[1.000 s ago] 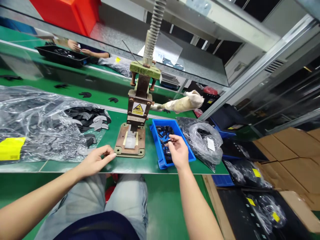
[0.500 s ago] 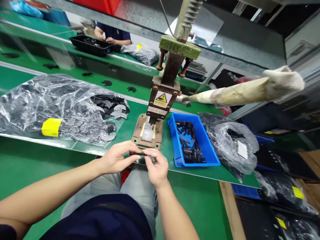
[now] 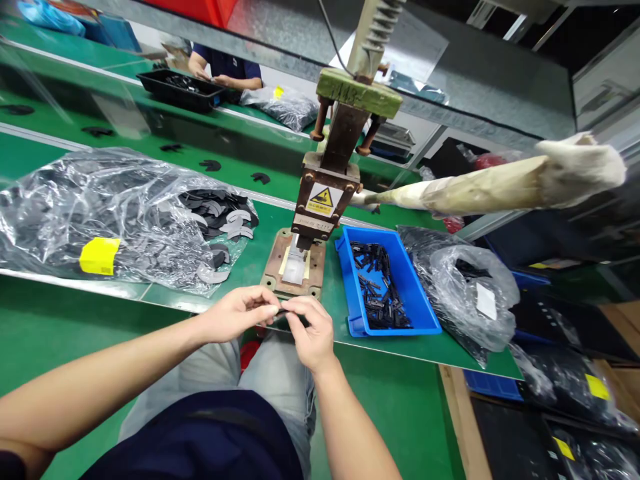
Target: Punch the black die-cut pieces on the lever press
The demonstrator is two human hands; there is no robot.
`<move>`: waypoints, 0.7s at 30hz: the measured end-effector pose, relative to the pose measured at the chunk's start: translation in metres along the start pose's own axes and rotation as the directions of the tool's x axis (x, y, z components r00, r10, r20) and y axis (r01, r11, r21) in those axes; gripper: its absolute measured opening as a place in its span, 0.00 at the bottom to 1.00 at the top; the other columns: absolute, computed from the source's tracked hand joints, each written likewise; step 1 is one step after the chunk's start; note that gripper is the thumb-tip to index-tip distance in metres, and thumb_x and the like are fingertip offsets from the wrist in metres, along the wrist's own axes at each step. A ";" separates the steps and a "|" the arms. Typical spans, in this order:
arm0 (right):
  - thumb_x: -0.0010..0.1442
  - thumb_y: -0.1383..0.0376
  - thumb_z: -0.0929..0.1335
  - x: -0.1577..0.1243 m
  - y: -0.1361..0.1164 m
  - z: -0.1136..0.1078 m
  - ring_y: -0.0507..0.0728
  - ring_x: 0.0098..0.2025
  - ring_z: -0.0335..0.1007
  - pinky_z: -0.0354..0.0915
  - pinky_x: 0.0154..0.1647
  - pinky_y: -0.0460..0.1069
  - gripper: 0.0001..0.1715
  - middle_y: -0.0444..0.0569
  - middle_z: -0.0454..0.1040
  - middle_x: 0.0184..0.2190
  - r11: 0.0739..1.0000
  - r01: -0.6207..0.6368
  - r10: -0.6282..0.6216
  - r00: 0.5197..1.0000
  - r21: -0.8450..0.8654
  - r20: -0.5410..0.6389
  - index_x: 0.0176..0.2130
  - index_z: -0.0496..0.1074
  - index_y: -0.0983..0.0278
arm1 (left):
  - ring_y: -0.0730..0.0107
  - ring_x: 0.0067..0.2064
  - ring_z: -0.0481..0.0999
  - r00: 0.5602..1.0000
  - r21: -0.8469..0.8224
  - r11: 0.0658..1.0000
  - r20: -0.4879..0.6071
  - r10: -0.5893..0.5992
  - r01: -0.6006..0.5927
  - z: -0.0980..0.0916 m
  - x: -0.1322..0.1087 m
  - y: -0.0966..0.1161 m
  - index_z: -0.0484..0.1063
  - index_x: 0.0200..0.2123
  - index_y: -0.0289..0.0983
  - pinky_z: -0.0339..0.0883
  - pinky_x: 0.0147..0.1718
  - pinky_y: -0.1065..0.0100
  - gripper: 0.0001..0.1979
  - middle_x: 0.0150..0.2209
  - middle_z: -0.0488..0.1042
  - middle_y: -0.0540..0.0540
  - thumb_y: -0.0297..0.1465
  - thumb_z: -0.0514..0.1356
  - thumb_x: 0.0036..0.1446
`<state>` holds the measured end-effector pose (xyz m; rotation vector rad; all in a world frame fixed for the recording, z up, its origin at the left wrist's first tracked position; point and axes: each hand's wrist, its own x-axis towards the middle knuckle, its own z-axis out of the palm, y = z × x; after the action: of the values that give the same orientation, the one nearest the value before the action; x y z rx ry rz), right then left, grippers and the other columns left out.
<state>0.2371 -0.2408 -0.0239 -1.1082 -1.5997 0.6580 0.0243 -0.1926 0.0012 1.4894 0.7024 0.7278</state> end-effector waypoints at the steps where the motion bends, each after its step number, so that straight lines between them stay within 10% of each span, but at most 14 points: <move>1: 0.67 0.65 0.70 0.002 -0.002 0.000 0.57 0.45 0.79 0.76 0.48 0.56 0.12 0.48 0.82 0.41 1.000 0.012 -0.012 0.999 -0.004 0.031 0.47 0.82 0.53 | 0.72 0.31 0.76 0.997 -0.112 0.991 0.050 -0.065 0.070 0.000 0.002 -0.002 0.75 0.39 0.37 0.73 0.32 0.68 0.15 0.31 0.77 0.48 0.44 0.66 0.65; 4: 0.68 0.65 0.69 0.009 -0.007 -0.003 0.57 0.47 0.79 0.77 0.50 0.56 0.14 0.48 0.82 0.44 0.998 0.053 -0.049 0.990 -0.033 0.130 0.49 0.82 0.51 | 0.76 0.27 0.73 0.978 -0.294 0.942 0.177 -0.111 0.161 -0.001 0.012 -0.010 0.70 0.37 0.37 0.71 0.29 0.71 0.20 0.28 0.73 0.53 0.44 0.73 0.57; 7: 0.67 0.64 0.69 0.019 -0.011 -0.018 0.59 0.54 0.77 0.75 0.57 0.59 0.18 0.51 0.80 0.50 0.988 0.080 -0.063 0.989 -0.130 0.131 0.55 0.78 0.52 | 0.76 0.29 0.75 0.995 -0.277 0.957 0.084 -0.062 0.083 -0.013 0.027 -0.019 0.72 0.43 0.37 0.71 0.31 0.72 0.22 0.31 0.75 0.52 0.42 0.75 0.54; 10: 0.66 0.62 0.70 0.044 -0.019 -0.048 0.60 0.54 0.75 0.73 0.61 0.62 0.16 0.52 0.79 0.49 0.978 0.070 -0.097 0.987 -0.197 -0.127 0.53 0.78 0.55 | 0.71 0.33 0.79 0.990 -0.139 0.990 -0.143 0.006 -0.026 -0.034 0.052 -0.026 0.74 0.43 0.36 0.75 0.37 0.67 0.19 0.34 0.78 0.48 0.42 0.72 0.57; 13: 0.64 0.61 0.73 0.088 -0.045 -0.084 0.58 0.50 0.77 0.73 0.60 0.61 0.20 0.51 0.77 0.49 0.972 0.197 -0.233 0.882 -0.129 -0.410 0.55 0.75 0.57 | 0.68 0.36 0.80 0.946 0.142 0.985 -0.296 0.133 -0.094 -0.055 0.081 -0.029 0.76 0.39 0.36 0.75 0.40 0.65 0.14 0.35 0.81 0.47 0.41 0.68 0.61; 17: 0.58 0.56 0.76 0.149 -0.104 -0.114 0.60 0.61 0.74 0.67 0.65 0.61 0.34 0.49 0.73 0.56 0.829 0.558 -0.512 0.728 -0.041 -0.455 0.61 0.70 0.56 | 0.66 0.38 0.81 0.943 0.551 0.825 -0.191 0.272 -0.126 -0.063 0.110 -0.028 0.81 0.40 0.38 0.73 0.43 0.65 0.09 0.38 0.84 0.46 0.36 0.65 0.64; 21: 0.61 0.52 0.73 0.172 -0.144 -0.113 0.54 0.44 0.78 0.71 0.55 0.60 0.20 0.43 0.74 0.40 0.847 0.532 -0.511 0.804 -0.016 -0.303 0.49 0.76 0.58 | 0.60 0.47 0.82 0.942 0.753 0.619 0.003 0.335 -0.222 -0.057 0.125 -0.028 0.82 0.40 0.38 0.72 0.51 0.61 0.07 0.43 0.84 0.42 0.30 0.62 0.66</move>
<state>0.2890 -0.1599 0.2081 -0.6241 -1.5090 0.1618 0.0555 -0.0574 -0.0210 2.3764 0.9544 0.8300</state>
